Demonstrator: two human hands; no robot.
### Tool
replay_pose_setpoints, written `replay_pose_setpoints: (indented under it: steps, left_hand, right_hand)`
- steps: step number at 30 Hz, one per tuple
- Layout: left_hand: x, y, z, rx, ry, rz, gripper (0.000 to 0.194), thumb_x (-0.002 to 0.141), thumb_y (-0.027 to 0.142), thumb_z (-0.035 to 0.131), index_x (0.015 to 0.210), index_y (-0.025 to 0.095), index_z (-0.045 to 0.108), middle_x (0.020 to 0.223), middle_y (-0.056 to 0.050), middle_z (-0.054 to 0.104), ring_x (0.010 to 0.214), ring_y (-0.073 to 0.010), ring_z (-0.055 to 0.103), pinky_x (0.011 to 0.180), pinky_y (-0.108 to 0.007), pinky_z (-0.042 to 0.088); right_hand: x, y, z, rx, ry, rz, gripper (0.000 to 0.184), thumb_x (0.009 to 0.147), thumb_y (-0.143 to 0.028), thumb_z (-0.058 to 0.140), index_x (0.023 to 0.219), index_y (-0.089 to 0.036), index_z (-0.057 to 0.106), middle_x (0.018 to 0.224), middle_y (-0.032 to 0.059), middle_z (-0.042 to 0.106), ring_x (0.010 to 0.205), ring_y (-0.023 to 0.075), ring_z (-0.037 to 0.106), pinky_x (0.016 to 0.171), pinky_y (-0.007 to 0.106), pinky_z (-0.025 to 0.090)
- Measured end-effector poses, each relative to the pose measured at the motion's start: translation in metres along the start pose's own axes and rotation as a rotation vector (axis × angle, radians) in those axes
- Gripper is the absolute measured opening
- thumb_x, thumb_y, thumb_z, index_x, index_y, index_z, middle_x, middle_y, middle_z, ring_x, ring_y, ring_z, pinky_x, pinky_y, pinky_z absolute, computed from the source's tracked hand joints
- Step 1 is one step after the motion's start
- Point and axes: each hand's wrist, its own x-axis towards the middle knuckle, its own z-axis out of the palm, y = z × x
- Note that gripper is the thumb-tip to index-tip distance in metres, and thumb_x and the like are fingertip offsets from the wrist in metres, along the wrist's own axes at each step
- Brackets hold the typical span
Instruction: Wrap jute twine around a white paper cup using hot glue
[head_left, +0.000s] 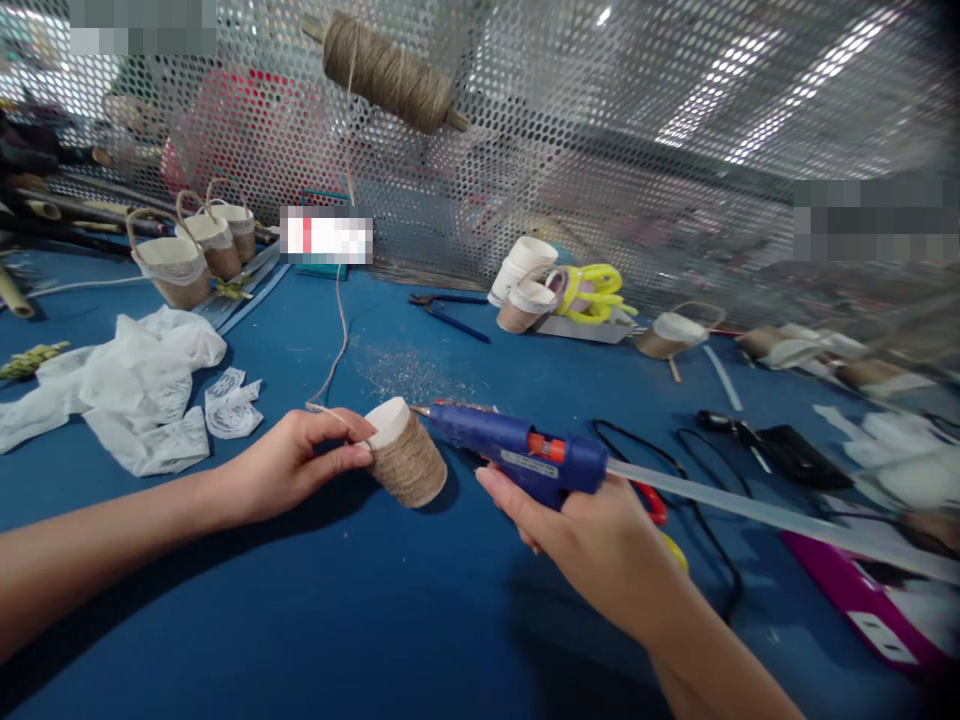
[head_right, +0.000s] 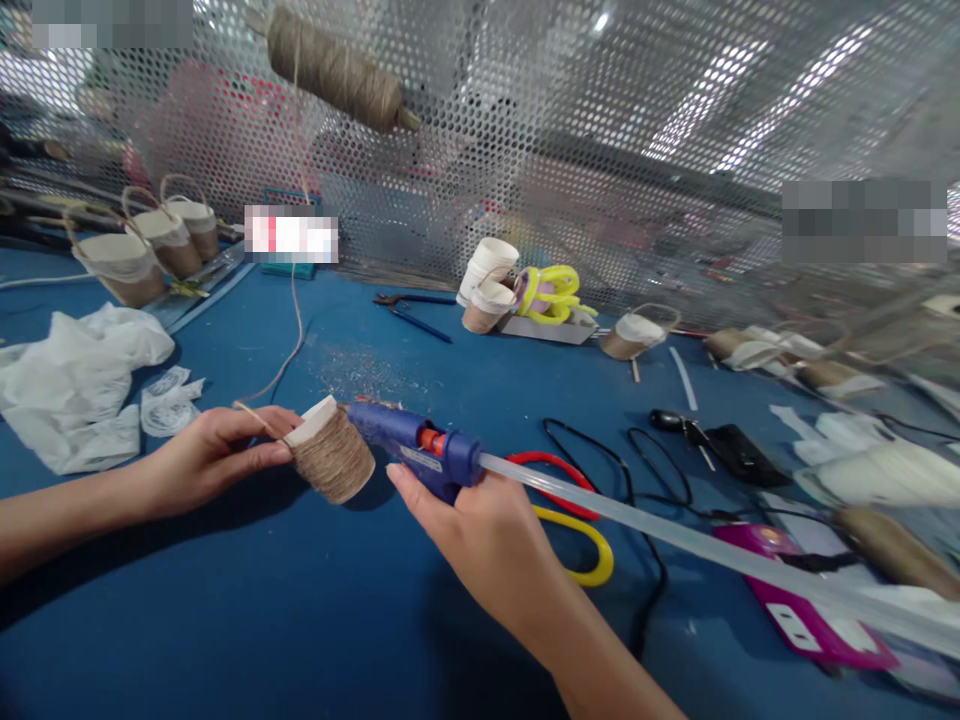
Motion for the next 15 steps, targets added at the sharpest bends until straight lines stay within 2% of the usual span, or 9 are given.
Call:
replay_pose_setpoints:
  steps: [5,10,13,15]
  left_hand:
    - [0.000,0.002,0.000,0.027,0.009,-0.025,0.012,0.083,0.019,0.051,0.076,0.014,0.061,0.089,-0.006,0.069,0.086,-0.0170,0.063,0.078,-0.028,0.050]
    - [0.000,0.001,0.000,0.030,0.018,-0.023,0.013,0.083,0.020,0.051,0.076,0.015,0.061,0.089,-0.006,0.069,0.086,-0.0175,0.063,0.077,-0.028,0.050]
    - [0.000,0.001,0.001,0.041,0.022,-0.033,0.013,0.083,0.021,0.051,0.077,0.015,0.061,0.089,-0.006,0.069,0.086,-0.0173,0.063,0.077,-0.028,0.050]
    - [0.001,0.002,0.001,0.054,0.025,-0.044,0.013,0.083,0.022,0.051,0.078,0.015,0.061,0.089,-0.006,0.069,0.084,-0.0168,0.063,0.076,-0.028,0.050]
  right_hand:
    - [-0.009,0.003,0.003,-0.053,0.035,-0.072,0.037,0.086,-0.031,0.036,0.078,-0.030,0.073,0.041,-0.0030,0.054,0.038,0.0117,0.050,0.042,0.023,0.042]
    - [-0.012,-0.002,0.005,0.028,0.033,0.001,0.035,0.087,-0.036,0.038,0.080,-0.033,0.072,0.037,-0.0051,0.052,0.039,0.0131,0.054,0.047,0.024,0.047]
    - [-0.013,-0.004,0.003,0.039,0.061,0.026,0.033,0.086,-0.040,0.041,0.080,-0.030,0.071,0.042,-0.0031,0.058,0.042,0.0153,0.057,0.047,0.027,0.048]
    - [-0.015,-0.005,0.003,0.045,0.060,-0.011,0.030,0.086,-0.039,0.042,0.083,-0.029,0.071,0.054,-0.0016,0.065,0.047,0.0159,0.061,0.049,0.027,0.050]
